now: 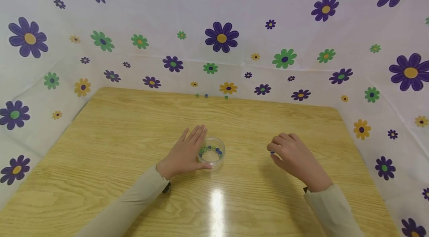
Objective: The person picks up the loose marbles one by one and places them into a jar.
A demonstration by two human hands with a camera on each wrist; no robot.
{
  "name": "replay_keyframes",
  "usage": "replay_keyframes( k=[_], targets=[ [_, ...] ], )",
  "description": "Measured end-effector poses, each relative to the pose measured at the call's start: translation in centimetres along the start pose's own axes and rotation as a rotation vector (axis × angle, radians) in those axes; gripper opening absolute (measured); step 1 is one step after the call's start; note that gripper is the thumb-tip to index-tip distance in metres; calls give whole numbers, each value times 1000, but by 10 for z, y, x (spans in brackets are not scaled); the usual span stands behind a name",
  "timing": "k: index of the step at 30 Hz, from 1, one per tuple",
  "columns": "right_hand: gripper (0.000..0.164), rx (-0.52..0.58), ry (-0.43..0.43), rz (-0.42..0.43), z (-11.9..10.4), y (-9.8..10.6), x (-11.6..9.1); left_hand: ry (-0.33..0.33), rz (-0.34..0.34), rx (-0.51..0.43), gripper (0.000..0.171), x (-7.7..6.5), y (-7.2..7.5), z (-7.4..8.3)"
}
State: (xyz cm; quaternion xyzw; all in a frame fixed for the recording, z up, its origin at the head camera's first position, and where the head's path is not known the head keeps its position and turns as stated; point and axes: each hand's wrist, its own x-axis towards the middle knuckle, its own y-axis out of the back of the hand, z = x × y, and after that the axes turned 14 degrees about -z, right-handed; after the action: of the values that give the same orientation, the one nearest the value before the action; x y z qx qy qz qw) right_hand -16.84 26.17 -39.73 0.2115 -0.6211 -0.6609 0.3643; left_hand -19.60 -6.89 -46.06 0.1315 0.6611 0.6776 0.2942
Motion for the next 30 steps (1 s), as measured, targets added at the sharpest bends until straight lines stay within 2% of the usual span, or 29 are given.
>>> replay_keyframes(
  k=[14,30],
  targets=[
    [22,-7,116,-18,-8,17,45,3,-12,-3,113,1,0,0],
    [21,-38,268,29,-21,11,86,8,-13,13,114,2,-1,0]
  ],
)
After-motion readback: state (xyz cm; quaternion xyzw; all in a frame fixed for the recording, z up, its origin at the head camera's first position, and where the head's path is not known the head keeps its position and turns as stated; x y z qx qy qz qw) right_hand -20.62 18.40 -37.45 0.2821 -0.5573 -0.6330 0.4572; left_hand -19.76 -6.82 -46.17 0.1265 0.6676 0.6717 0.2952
